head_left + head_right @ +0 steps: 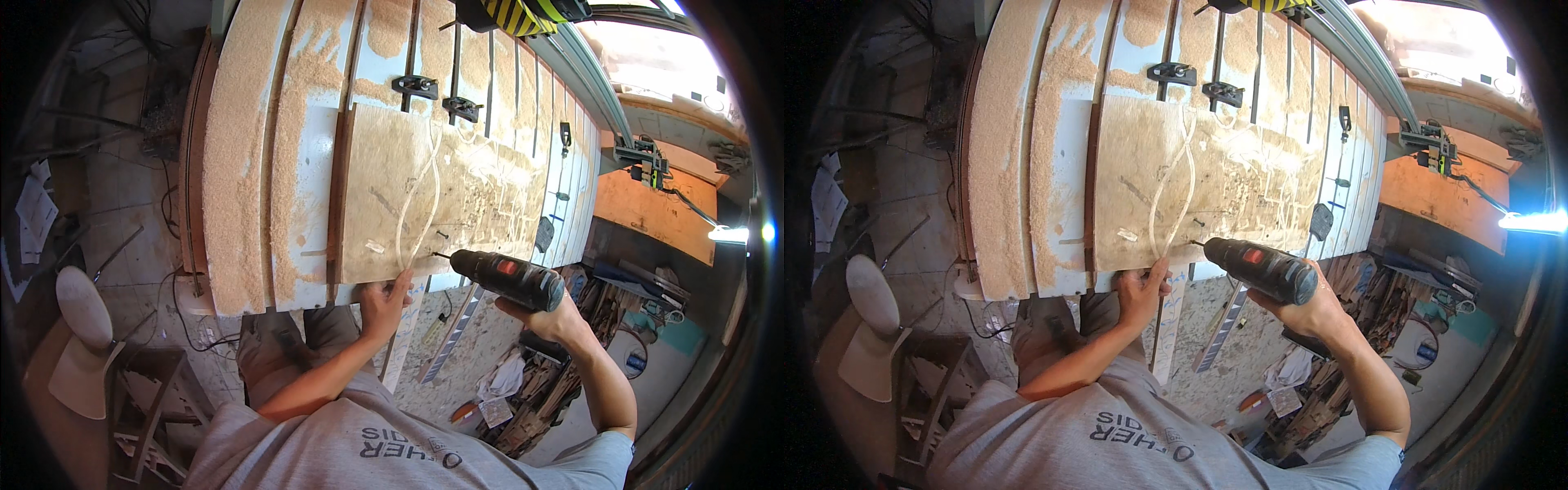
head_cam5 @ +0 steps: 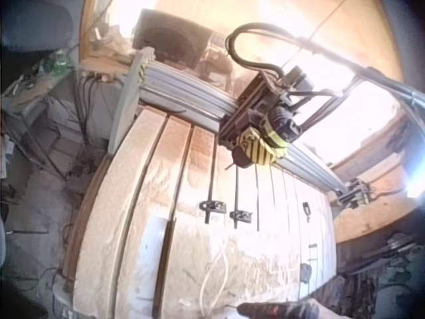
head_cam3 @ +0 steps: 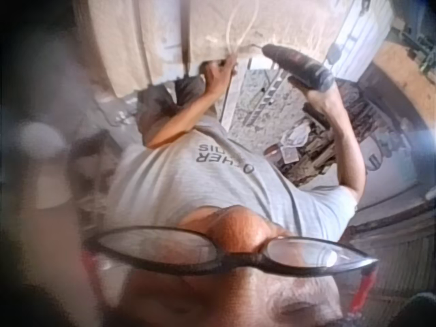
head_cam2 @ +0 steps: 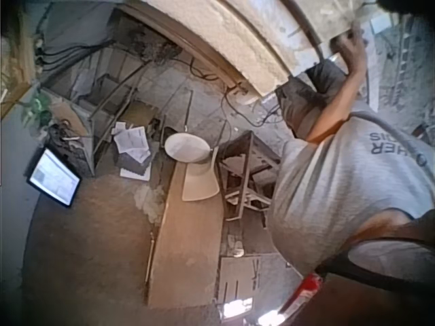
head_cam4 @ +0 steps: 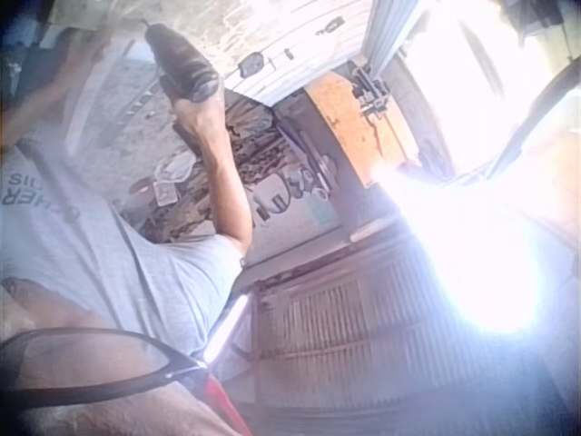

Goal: The person prepares a guitar neck component on a CNC machine by drilling holes into a wooden template with a power drill and positioning the neck piece.

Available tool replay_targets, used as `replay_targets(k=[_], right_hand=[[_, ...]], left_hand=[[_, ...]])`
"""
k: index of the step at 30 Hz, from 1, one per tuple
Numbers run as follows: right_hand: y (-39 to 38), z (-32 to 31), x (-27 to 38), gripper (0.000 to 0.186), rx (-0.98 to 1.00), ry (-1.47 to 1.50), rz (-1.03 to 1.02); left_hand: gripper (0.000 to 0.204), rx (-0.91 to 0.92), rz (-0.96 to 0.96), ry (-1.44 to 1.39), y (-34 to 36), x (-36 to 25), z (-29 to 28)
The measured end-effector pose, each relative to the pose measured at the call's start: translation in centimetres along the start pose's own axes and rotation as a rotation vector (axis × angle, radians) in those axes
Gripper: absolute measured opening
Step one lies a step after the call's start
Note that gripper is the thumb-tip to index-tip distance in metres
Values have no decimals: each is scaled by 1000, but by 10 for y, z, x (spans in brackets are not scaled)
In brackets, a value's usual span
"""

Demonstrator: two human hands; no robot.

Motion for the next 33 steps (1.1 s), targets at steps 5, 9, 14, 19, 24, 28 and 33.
replay_targets(k=[5,9,14,19,24,28,33], right_hand=[[-3,0,3,48,-18,34,-98],[-7,-6,21,47,43,210,-51],[-9,-10,18,44,55,243,-31],[-11,-12,21,41,107,223,161],[-5,-5,-1,41,43,205,-22],[0,0,-13,44,-5,169,-129],[-4,-4,1,38,-55,5,-425]], left_hand=[[38,5,15,14,1,0,-1],[39,17,26,26,2,2,-1],[39,6,14,32,0,-4,0],[39,12,9,64,2,-1,0],[38,11,-6,50,1,-4,-1],[36,4,2,43,1,-4,-1],[35,-2,16,23,-1,-6,1]])
Point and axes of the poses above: each hand's wrist, its own y-axis towards the middle knuckle, its own z-axis out of the palm, x = y × z, the point moved 4 cm from there along y, towards the middle knuckle, and after that the axes turned 6 degrees about -x, right-handed, at the moved point
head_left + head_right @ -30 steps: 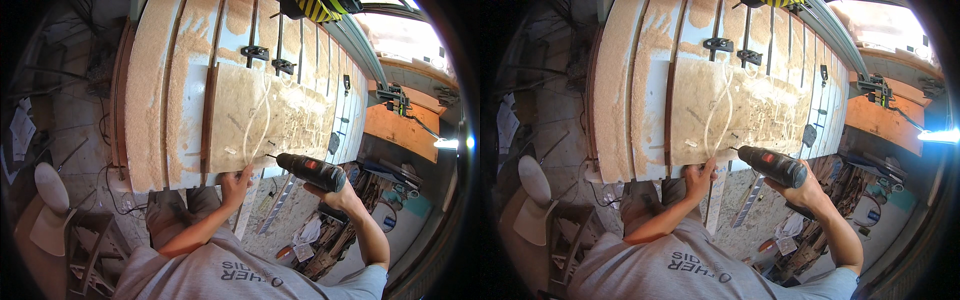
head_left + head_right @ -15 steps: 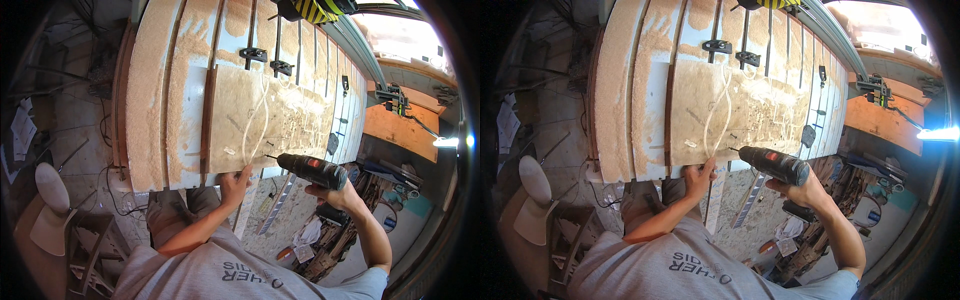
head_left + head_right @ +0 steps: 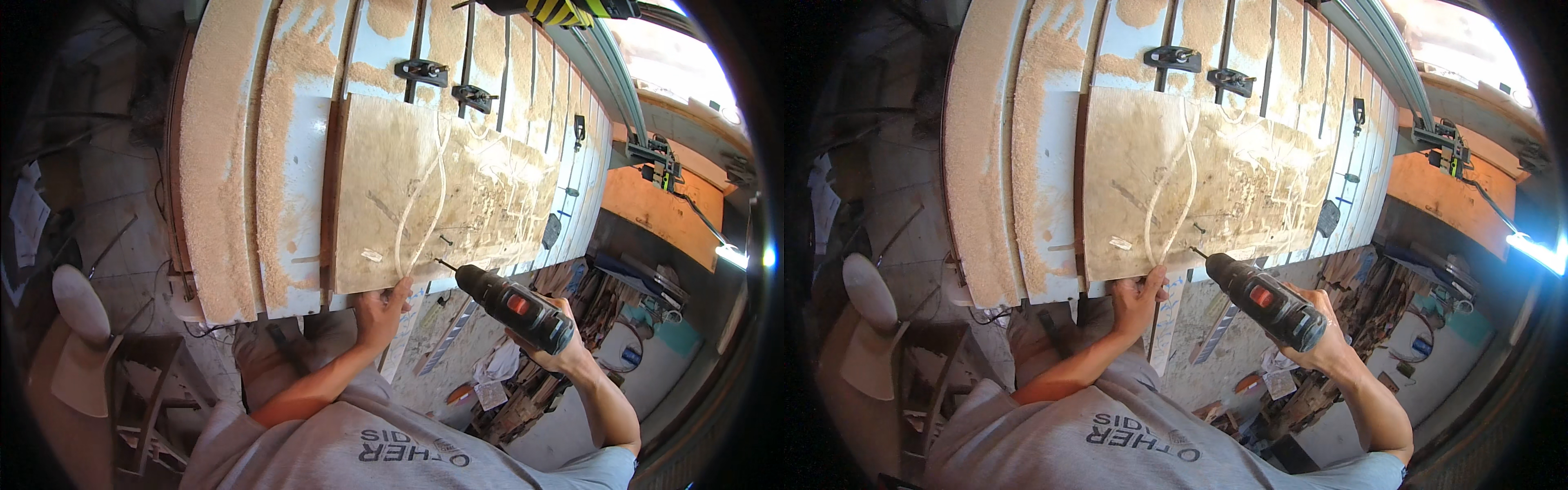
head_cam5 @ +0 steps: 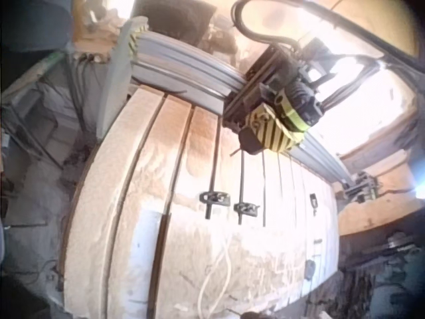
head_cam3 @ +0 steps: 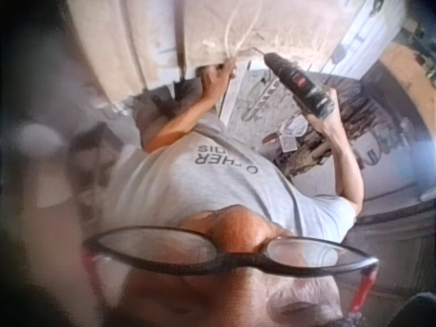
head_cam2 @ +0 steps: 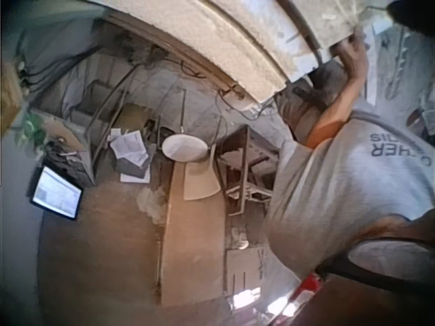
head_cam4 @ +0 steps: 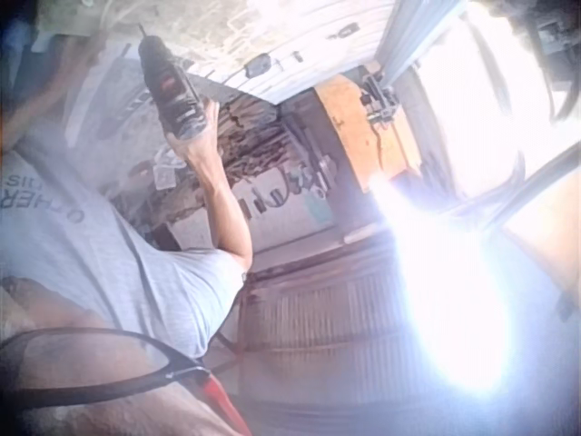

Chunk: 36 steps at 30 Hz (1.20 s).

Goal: The person prepares a guitar neck component on a CNC machine by drilling holes into a wooden template with a power drill and positioning the neck piece.

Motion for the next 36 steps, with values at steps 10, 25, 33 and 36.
replay_targets(k=[10,25,33,36], right_hand=[[9,1,-11,51,96,124,92],[19,-2,0,61,125,136,49],[42,-20,3,55,184,-248,-243],[66,-36,14,65,359,-443,-258]], left_hand=[[30,-8,-40,4,0,4,-1],[27,-29,-19,-35,-2,9,-2],[25,-16,-16,-30,-4,6,-2],[26,-1,-11,45,-3,6,-2]])
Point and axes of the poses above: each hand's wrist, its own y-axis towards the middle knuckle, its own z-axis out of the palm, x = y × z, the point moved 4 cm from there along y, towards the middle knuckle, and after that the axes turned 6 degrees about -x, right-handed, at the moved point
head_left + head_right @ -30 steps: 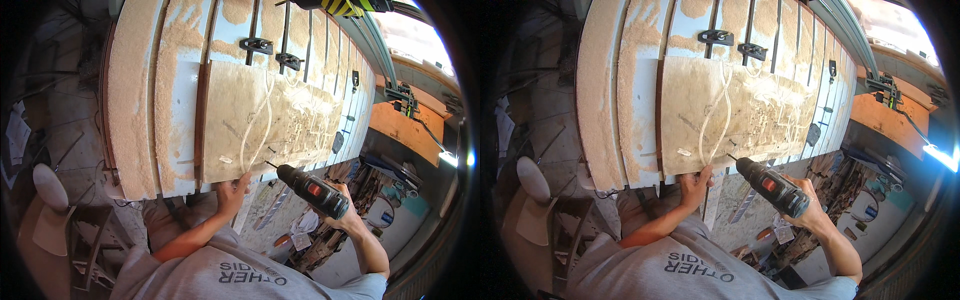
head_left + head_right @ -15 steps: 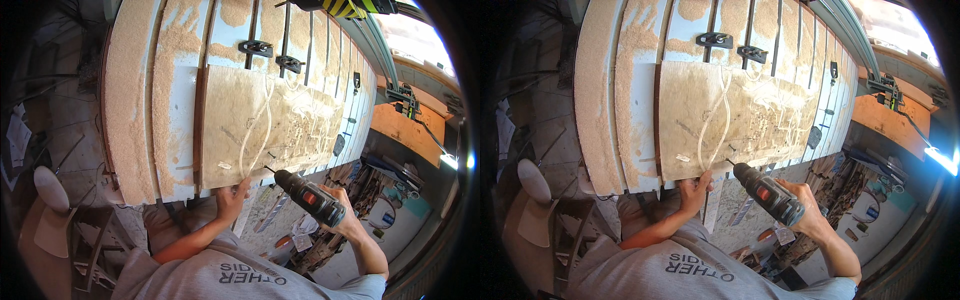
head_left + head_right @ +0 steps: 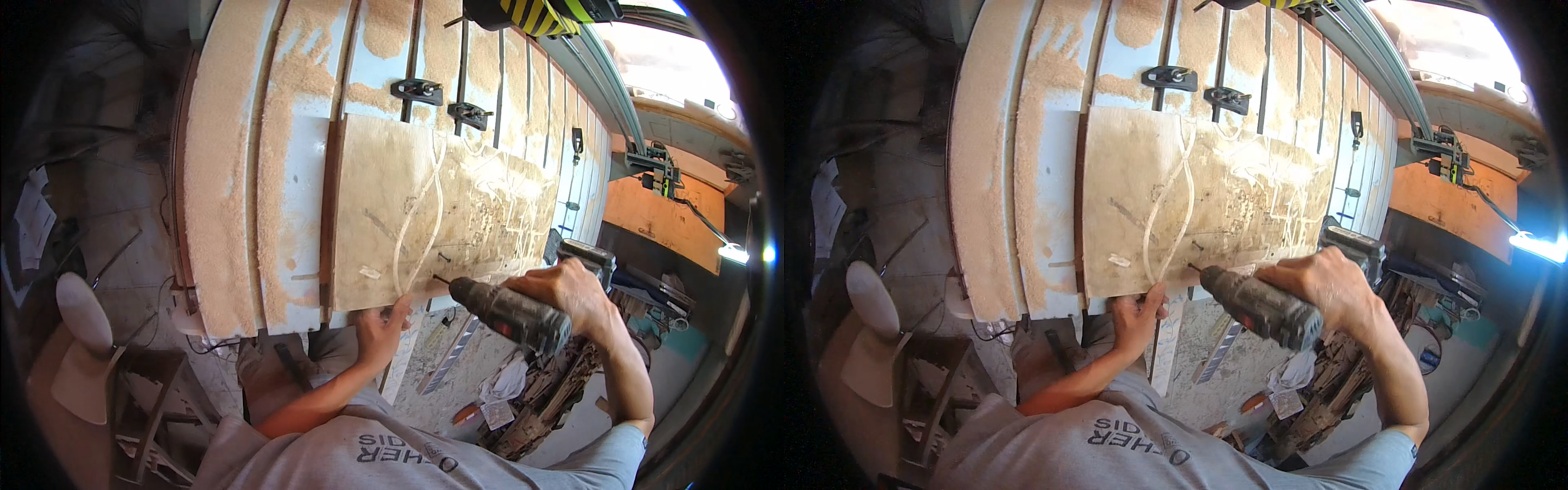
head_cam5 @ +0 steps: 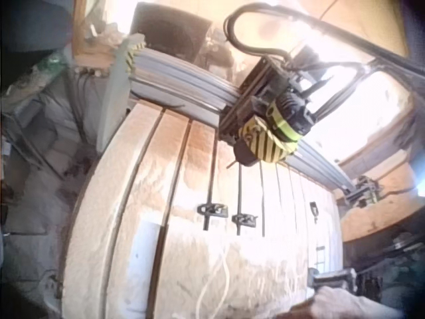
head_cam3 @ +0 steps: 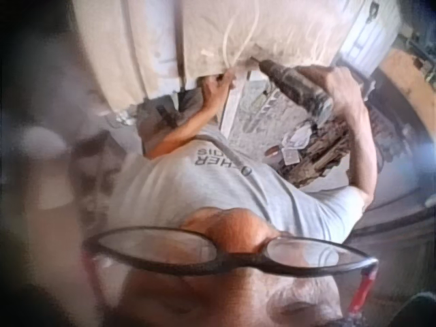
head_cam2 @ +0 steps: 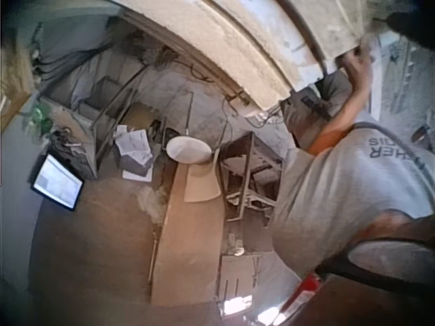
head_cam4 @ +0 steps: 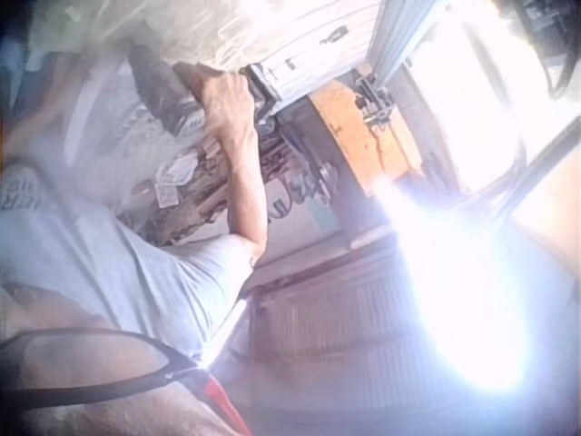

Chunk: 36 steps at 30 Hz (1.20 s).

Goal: The person prepares a guitar neck component on a CNC machine by drilling holes into a wooden template with a power drill and positioning the neck piece.

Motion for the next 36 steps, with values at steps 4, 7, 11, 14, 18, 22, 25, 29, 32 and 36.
replay_targets(k=[4,7,11,14,18,22,25,29,32,36], right_hand=[[-3,-4,8,70,-77,36,2],[0,-2,9,63,-172,154,-40],[-5,2,10,51,-125,169,40],[-14,13,6,49,-195,138,-11],[-5,2,10,48,-168,130,13],[-8,6,10,42,-238,171,46],[-22,30,1,36,-366,332,46],[-24,40,-9,37,-347,248,94],[-26,40,-11,39,-423,185,126],[-33,48,-3,38,-490,189,171]], left_hand=[[29,-21,35,-24,3,-3,1],[31,-26,40,-11,3,-3,1],[33,-13,36,-20,7,0,1],[34,-19,34,-17,4,2,2],[35,-9,35,-9,4,0,1],[36,-11,33,-43,6,4,2],[37,-21,43,-54,6,4,5],[44,-8,52,-8,9,12,3],[48,44,-9,-10,18,13,1],[47,144,-156,-72,14,-8,-7]])
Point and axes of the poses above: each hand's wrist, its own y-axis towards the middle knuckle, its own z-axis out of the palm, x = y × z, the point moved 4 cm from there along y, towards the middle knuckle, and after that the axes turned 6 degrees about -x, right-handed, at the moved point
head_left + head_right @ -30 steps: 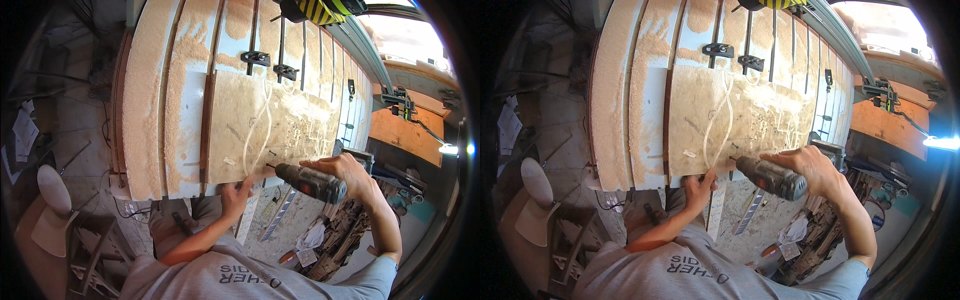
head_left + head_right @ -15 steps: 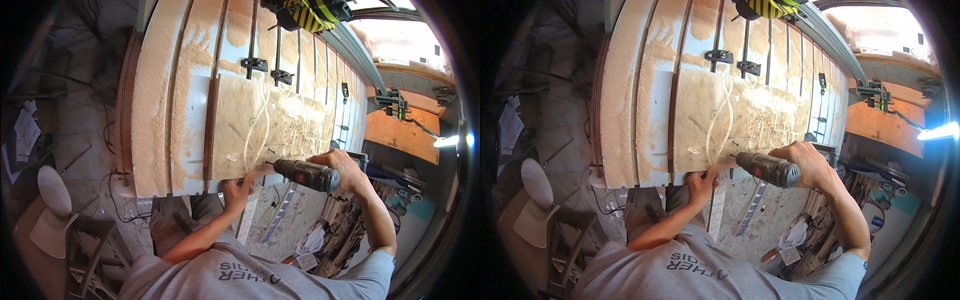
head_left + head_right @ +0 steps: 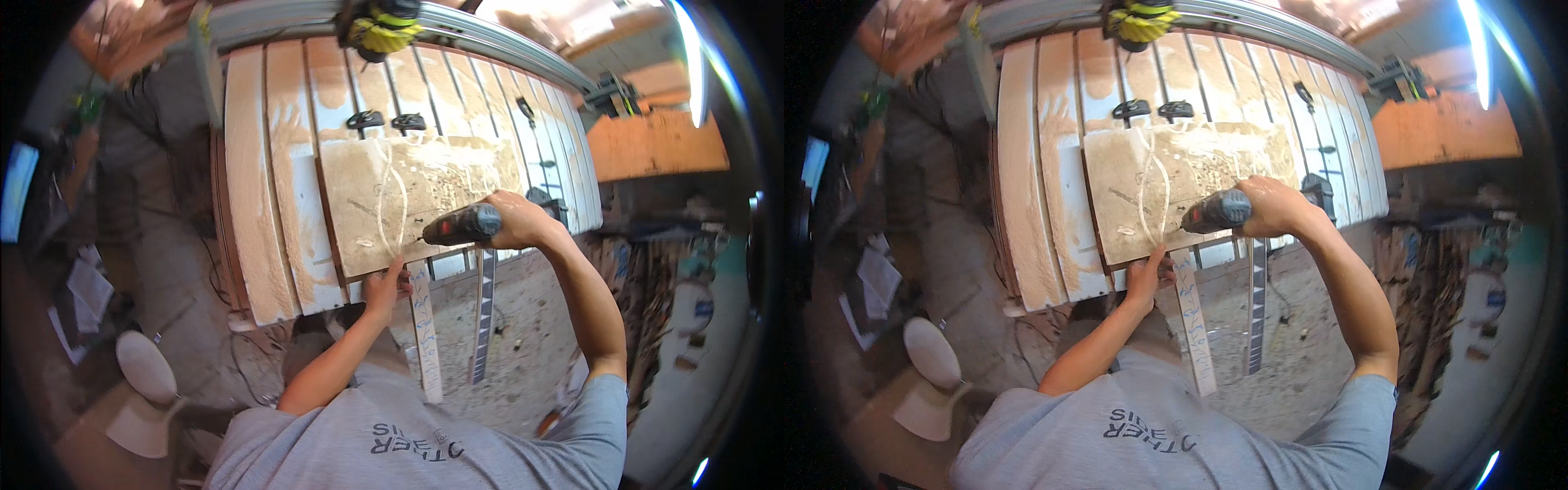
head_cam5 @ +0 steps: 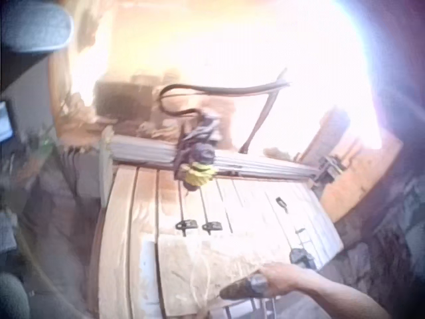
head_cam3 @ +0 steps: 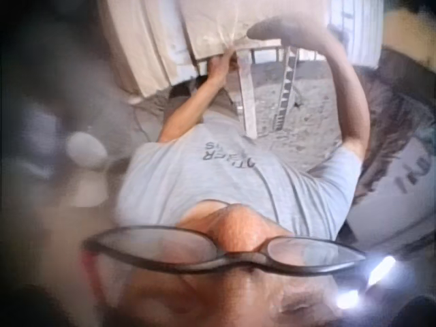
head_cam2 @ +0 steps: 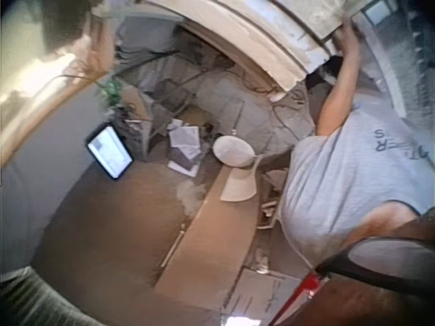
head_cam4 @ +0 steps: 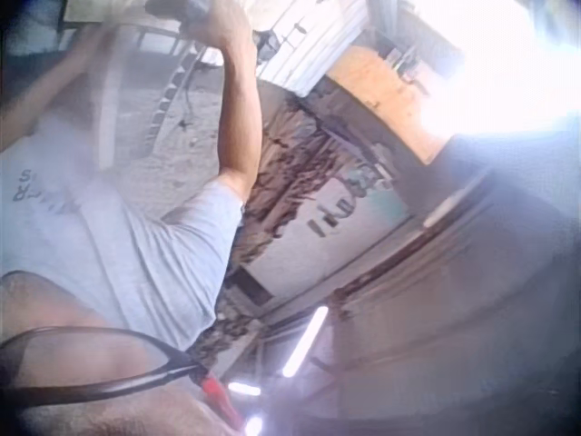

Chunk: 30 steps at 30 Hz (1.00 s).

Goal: The person prepares a guitar neck component on a CNC machine by drilling holes into a wooden template with a power drill and positioning the neck piece.

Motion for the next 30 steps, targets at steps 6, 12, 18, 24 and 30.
replay_targets(k=[6,12,18,24,30], right_hand=[[-84,18,9,36,-386,360,179],[-198,169,-7,29,-1090,1069,487],[-260,256,41,22,-1216,1673,795],[-267,317,72,23,-1203,1788,879],[-257,324,79,23,-1140,1814,874]], left_hand=[[41,61,-131,-29,10,-8,-11],[42,57,-126,28,11,-5,-6],[45,49,-110,80,4,-8,-8],[43,5,-76,24,7,-4,-8],[44,1,-68,13,21,-10,-17]])
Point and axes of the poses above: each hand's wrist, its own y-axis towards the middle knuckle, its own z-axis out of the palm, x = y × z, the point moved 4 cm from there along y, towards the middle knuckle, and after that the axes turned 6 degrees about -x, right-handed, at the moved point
